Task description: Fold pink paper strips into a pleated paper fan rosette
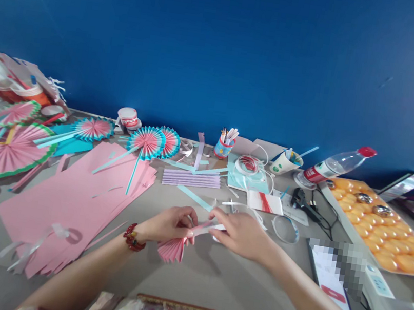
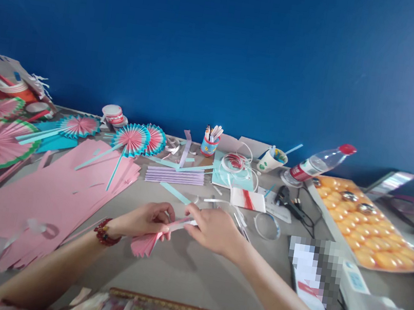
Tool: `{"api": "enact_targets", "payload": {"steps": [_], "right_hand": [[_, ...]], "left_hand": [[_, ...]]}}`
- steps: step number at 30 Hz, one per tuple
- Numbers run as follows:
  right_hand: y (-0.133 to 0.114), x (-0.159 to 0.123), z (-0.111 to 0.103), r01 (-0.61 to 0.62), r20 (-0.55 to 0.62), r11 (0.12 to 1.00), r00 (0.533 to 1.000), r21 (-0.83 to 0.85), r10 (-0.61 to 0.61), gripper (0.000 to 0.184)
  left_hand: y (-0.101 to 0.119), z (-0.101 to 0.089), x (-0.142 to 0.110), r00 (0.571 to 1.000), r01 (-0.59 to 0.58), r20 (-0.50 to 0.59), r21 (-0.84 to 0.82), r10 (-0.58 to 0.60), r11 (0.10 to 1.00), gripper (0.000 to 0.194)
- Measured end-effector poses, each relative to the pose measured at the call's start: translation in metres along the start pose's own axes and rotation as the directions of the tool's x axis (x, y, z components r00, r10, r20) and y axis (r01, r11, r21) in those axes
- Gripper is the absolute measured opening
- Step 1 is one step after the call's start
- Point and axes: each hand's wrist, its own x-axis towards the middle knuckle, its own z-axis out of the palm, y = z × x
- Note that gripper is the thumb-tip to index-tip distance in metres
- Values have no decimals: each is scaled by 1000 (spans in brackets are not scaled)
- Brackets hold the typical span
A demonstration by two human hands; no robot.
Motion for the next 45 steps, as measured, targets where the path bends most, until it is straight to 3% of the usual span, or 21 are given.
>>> {"api": "enact_targets", "payload": {"steps": [6,15,25,34,45], "right_hand": [[-2,-4,3,-31,4,998,999,-52,32,24],[-7,-8,4,-112,-42,985,993,-132,108,20],[0,-6,7,-113,-76,989,991,-91,107,20],[9,-7,19,-65,-134,998,989,-26,61,22],[16,-7,23,36,-210,994,978,100,-14,23]], "left_hand": [[0,1,0,1000,7,24,-67,-6,998,24],[-3,0,0,1000,15,11,2,-15,1000,25],[-3,0,1,1000,0,18,-13,0,1000,35],[0,-1,0,999,23,36,-26,-22,999,43],[-3,-2,2,999,12,46,-79,-8,997,38]]}}
